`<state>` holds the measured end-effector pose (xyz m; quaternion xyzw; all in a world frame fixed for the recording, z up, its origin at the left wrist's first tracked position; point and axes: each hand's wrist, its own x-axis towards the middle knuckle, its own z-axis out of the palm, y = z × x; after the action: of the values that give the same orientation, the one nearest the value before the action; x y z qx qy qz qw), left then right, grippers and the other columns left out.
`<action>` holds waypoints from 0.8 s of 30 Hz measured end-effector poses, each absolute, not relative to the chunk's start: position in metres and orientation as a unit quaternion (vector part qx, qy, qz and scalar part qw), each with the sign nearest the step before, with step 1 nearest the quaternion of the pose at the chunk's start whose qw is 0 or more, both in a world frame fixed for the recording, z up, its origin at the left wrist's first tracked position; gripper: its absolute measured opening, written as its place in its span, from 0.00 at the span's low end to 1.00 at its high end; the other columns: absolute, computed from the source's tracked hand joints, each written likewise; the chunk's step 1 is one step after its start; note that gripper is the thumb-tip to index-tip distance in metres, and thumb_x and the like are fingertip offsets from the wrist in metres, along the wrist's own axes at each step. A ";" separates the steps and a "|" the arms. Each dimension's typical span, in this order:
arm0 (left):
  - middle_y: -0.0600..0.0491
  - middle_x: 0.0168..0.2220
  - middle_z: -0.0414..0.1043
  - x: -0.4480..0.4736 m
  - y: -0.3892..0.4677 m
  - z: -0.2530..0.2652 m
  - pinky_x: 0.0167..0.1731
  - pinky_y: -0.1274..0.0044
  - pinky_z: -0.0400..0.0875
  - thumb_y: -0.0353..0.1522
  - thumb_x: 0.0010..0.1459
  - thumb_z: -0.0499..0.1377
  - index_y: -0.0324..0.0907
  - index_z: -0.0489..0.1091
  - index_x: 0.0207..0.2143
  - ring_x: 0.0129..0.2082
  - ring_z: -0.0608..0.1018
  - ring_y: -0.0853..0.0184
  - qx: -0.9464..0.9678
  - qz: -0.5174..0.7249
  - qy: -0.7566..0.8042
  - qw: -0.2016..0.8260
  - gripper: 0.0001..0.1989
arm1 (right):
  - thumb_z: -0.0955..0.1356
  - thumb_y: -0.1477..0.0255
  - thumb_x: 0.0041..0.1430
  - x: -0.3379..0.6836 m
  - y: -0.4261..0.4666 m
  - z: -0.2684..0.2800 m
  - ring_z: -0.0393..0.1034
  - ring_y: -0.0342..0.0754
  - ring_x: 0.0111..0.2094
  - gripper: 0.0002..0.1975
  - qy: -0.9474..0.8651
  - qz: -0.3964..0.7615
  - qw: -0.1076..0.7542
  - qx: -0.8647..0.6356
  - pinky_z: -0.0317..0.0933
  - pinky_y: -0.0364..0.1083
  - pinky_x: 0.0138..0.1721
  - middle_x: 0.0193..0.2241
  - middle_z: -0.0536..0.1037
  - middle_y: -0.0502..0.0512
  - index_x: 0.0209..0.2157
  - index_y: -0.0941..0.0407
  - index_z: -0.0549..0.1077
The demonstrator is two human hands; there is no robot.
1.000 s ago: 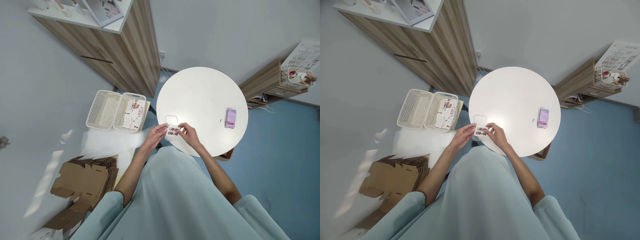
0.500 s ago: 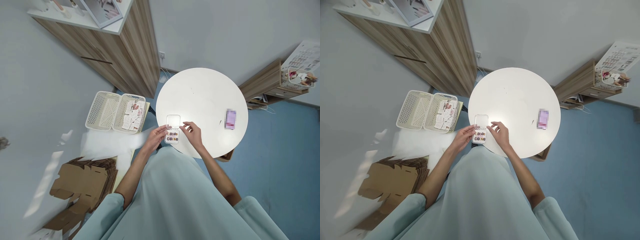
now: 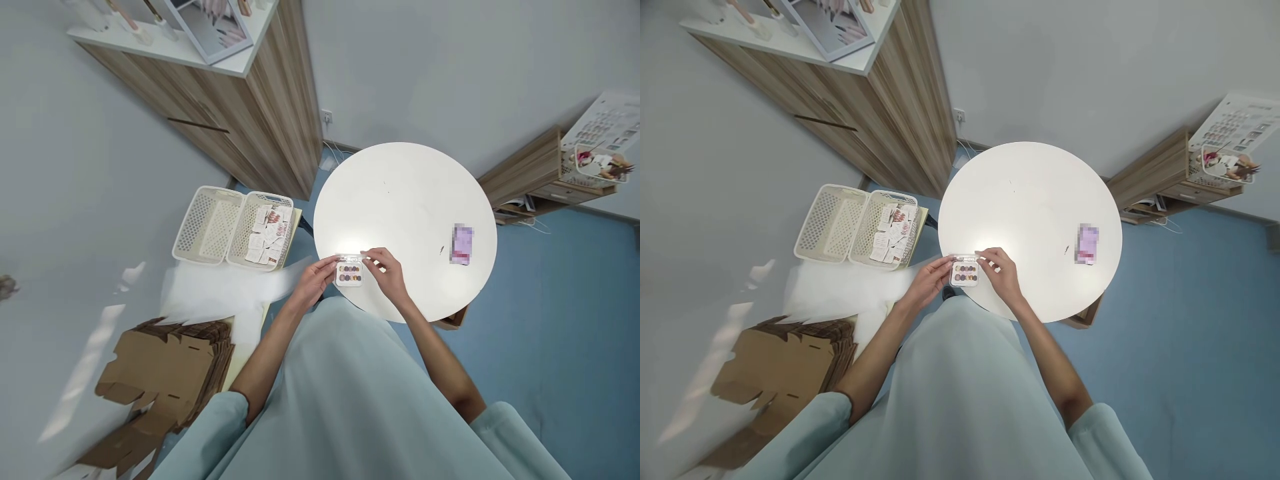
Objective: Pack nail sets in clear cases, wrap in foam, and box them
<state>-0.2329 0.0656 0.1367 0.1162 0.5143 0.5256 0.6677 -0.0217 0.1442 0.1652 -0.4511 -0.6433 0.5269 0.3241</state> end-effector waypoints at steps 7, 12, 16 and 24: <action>0.43 0.57 0.79 -0.233 0.073 0.152 0.62 0.65 0.71 0.40 0.59 0.72 0.40 0.81 0.53 0.60 0.78 0.54 0.151 0.536 0.501 0.663 0.22 | 0.66 0.66 0.73 -0.011 0.131 0.165 0.70 0.49 0.40 0.14 -0.726 0.471 0.308 -0.396 0.69 0.48 0.35 0.45 0.75 0.56 0.52 0.42 0.83; 0.43 0.59 0.78 -0.233 0.076 0.157 0.63 0.63 0.69 0.38 0.57 0.73 0.40 0.81 0.53 0.62 0.76 0.52 0.155 0.521 0.508 0.668 0.22 | 0.65 0.62 0.73 -0.005 0.125 0.166 0.72 0.50 0.43 0.16 -0.698 0.498 0.292 -0.423 0.70 0.48 0.37 0.47 0.77 0.57 0.55 0.44 0.81; 0.42 0.60 0.77 -0.231 0.075 0.155 0.64 0.61 0.69 0.39 0.55 0.74 0.41 0.81 0.53 0.62 0.76 0.50 0.162 0.513 0.522 0.661 0.24 | 0.71 0.53 0.65 -0.005 0.120 0.161 0.76 0.50 0.40 0.21 -0.573 0.582 0.252 -0.519 0.69 0.47 0.34 0.43 0.82 0.58 0.52 0.52 0.80; 0.40 0.63 0.73 -0.234 0.067 0.135 0.53 0.66 0.76 0.48 0.56 0.72 0.42 0.72 0.63 0.57 0.79 0.53 0.232 0.447 0.622 0.599 0.36 | 0.75 0.46 0.55 -0.021 0.111 0.141 0.75 0.47 0.31 0.25 -0.434 0.710 0.202 -0.516 0.62 0.44 0.27 0.35 0.83 0.58 0.36 0.55 0.81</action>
<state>-0.2336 0.0674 0.1352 0.2321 0.6220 0.4475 0.5991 -0.0214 0.1113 0.1412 -0.5161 -0.4341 0.7102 0.2022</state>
